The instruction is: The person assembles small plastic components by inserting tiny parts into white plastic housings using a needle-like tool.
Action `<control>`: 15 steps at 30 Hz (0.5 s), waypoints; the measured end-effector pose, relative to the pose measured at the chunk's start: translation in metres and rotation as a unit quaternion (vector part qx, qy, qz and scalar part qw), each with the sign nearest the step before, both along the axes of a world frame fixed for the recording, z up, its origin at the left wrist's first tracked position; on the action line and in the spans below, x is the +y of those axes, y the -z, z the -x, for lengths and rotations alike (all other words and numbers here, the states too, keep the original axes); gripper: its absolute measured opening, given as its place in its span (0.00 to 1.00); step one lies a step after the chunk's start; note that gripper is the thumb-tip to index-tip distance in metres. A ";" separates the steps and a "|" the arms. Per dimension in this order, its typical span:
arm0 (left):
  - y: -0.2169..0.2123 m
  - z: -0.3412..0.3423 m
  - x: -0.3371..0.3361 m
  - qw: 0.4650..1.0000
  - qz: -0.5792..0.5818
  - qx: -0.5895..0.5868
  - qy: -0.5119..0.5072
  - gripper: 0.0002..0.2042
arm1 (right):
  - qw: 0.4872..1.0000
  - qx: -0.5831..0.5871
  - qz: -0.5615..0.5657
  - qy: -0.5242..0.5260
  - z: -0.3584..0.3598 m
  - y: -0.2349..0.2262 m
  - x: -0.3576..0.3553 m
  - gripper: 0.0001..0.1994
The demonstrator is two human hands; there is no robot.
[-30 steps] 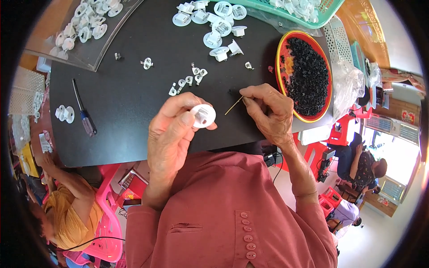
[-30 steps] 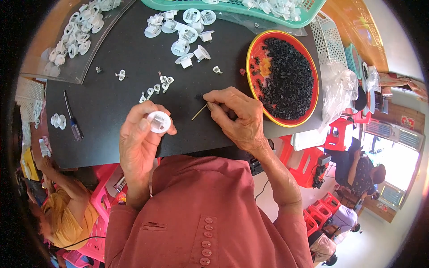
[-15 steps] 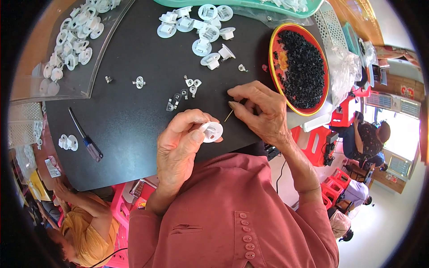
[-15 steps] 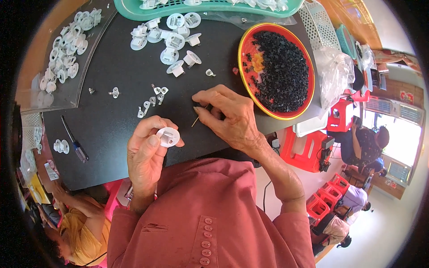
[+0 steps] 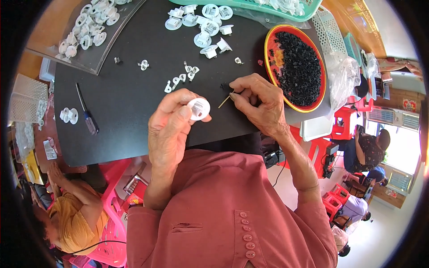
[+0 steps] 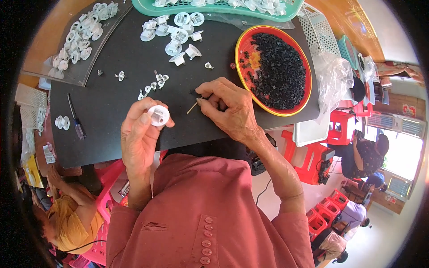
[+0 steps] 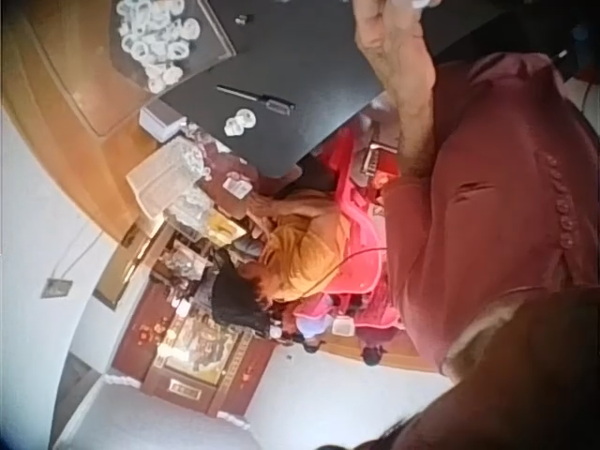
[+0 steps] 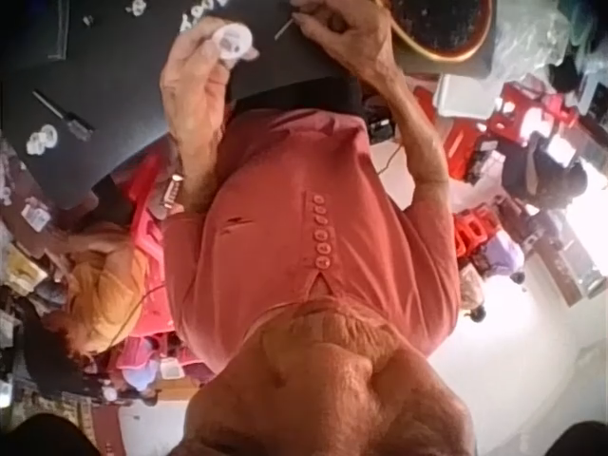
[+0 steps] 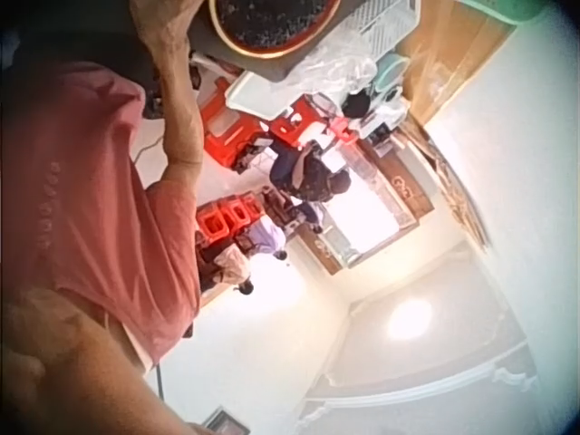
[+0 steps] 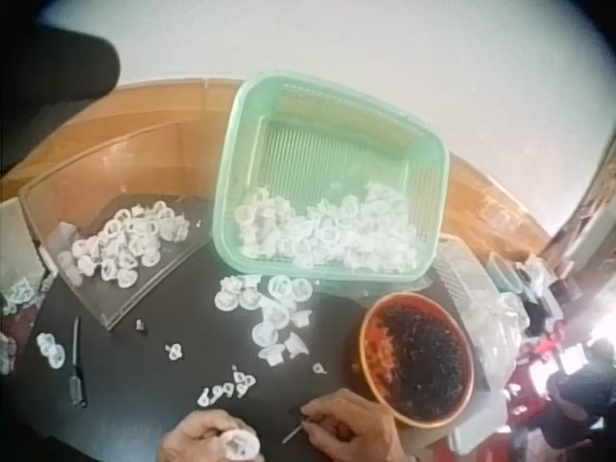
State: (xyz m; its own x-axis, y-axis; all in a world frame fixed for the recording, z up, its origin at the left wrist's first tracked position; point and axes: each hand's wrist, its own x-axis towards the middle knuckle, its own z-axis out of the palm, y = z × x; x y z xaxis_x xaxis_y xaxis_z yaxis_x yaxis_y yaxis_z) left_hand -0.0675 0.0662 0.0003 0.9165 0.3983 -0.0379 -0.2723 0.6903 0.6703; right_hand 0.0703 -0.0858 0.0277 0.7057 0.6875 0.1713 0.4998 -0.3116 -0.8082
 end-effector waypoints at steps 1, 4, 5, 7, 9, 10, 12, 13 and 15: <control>-0.001 -0.001 -0.001 1.000 -0.008 0.004 -0.014 0.11 | 1.000 0.005 -0.001 -0.011 0.000 -0.001 -0.001 0.10; -0.004 -0.003 -0.003 0.999 -0.022 0.008 -0.033 0.11 | 0.999 -0.019 -0.009 -0.036 -0.002 -0.002 -0.002 0.09; -0.005 -0.004 -0.004 0.999 -0.027 0.008 -0.033 0.11 | 0.998 -0.049 -0.010 -0.047 -0.003 -0.002 -0.001 0.09; -0.005 -0.005 -0.007 0.997 -0.040 0.020 -0.059 0.11 | 0.995 -0.070 -0.049 -0.050 -0.005 0.007 0.002 0.10; -0.002 -0.005 -0.007 0.997 -0.046 0.016 -0.061 0.10 | 0.996 -0.069 -0.040 -0.048 -0.004 0.008 0.004 0.09; -0.002 -0.005 -0.007 0.997 -0.052 0.015 -0.062 0.10 | 0.995 -0.070 -0.041 -0.050 -0.005 0.008 0.005 0.08; -0.002 -0.005 -0.006 0.996 -0.061 0.014 -0.063 0.10 | 0.995 -0.080 -0.034 -0.056 -0.005 0.005 0.005 0.07; -0.002 -0.005 -0.006 0.996 -0.063 0.019 -0.062 0.10 | 0.994 -0.091 -0.022 -0.061 -0.005 0.004 0.005 0.07; -0.003 -0.006 -0.007 0.996 -0.066 0.024 -0.060 0.10 | 0.992 -0.109 -0.018 -0.060 -0.005 0.007 0.007 0.06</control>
